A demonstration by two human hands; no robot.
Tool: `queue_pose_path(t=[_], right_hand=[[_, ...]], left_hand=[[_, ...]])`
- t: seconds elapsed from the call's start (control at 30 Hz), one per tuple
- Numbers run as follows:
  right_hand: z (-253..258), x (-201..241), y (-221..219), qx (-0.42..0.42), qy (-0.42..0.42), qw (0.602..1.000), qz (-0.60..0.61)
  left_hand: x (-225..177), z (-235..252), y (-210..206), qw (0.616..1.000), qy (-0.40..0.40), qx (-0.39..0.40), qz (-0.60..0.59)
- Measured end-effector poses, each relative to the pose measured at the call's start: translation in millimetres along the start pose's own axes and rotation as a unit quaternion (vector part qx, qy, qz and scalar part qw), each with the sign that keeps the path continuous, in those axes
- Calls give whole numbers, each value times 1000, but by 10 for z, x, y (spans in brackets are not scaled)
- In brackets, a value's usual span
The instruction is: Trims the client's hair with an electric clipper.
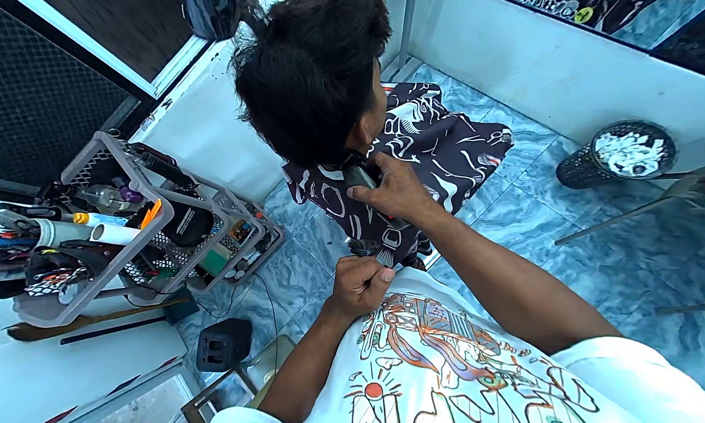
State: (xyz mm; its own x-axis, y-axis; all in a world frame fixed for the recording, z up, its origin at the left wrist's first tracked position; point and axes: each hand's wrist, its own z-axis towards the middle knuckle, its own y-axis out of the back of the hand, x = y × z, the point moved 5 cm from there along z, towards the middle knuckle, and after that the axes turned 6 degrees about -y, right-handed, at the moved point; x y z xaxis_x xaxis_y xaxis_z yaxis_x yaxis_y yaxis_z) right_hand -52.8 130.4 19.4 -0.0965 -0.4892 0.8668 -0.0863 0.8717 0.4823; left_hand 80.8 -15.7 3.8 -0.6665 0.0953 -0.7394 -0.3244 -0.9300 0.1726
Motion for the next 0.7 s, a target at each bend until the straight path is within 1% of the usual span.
queue_pose_path(t=[0.03, 0.1, 0.13, 0.17, 0.2, 0.23, 0.27, 0.33, 0.37, 0.4, 0.43, 0.47, 0.5, 0.53, 0.57, 0.6, 0.63, 0.67, 0.7], right_hand=[[7, 2, -6, 0, 8, 1000, 4], [19, 17, -28, 15, 65, 997, 29], [-7, -3, -32, 24, 80, 996, 36], [-69, -62, -13, 33, 64, 997, 39], [-169, -175, 26, 44, 22, 997, 58], [-299, -330, 71, 55, -30, 993, 104], [-434, -498, 120, 65, -84, 979, 175], [-702, -803, 199, 75, -165, 928, 325], [-804, -909, 229, 74, -188, 900, 386], [-882, -992, 251, 72, -203, 878, 428], [-940, -1056, 264, 71, -210, 866, 449], [-980, -1103, 276, 64, -214, 862, 455], [-1014, -1138, 293, 50, -218, 864, 450], [-1042, -1170, 313, 30, -221, 868, 445], [-1066, -1193, 340, 13, -223, 872, 436], [-1085, -1209, 370, -4, -227, 876, 426], [-1099, -1218, 399, -18, -230, 879, 419], [-1104, -1220, 420, -26, -234, 881, 411], [-1106, -1221, 428, -29, -239, 883, 404]], left_hand=[[8, 0, -6, 1000, -2, 3, -3], [21, 9, 8, 1000, -17, 15, 4], [30, 25, 44, 999, -33, 17, 24], [57, 51, 103, 997, -52, 14, 58], [107, 90, 176, 993, -69, 10, 98], [178, 153, 247, 986, -84, 11, 141], [253, 252, 292, 978, -99, 17, 180], [337, 527, 278, 960, -144, 32, 238], [363, 699, 243, 950, -175, 33, 258], [397, 877, 215, 943, -194, 26, 269], [438, 1040, 197, 941, -193, 17, 276], [491, 1172, 178, 945, -150, 8, 290], [536, 1262, 134, 951, -49, 18, 306], [563, 1308, 51, 945, 104, 77, 300], [585, 1312, -50, 916, 252, 177, 258], [565, 1302, -150, 885, 315, 250, 233], [502, 1317, -218, 879, 307, 267, 248], [402, 1389, -229, 898, 245, 226, 286], [311, 1500, -198, 927, 156, 145, 309]])
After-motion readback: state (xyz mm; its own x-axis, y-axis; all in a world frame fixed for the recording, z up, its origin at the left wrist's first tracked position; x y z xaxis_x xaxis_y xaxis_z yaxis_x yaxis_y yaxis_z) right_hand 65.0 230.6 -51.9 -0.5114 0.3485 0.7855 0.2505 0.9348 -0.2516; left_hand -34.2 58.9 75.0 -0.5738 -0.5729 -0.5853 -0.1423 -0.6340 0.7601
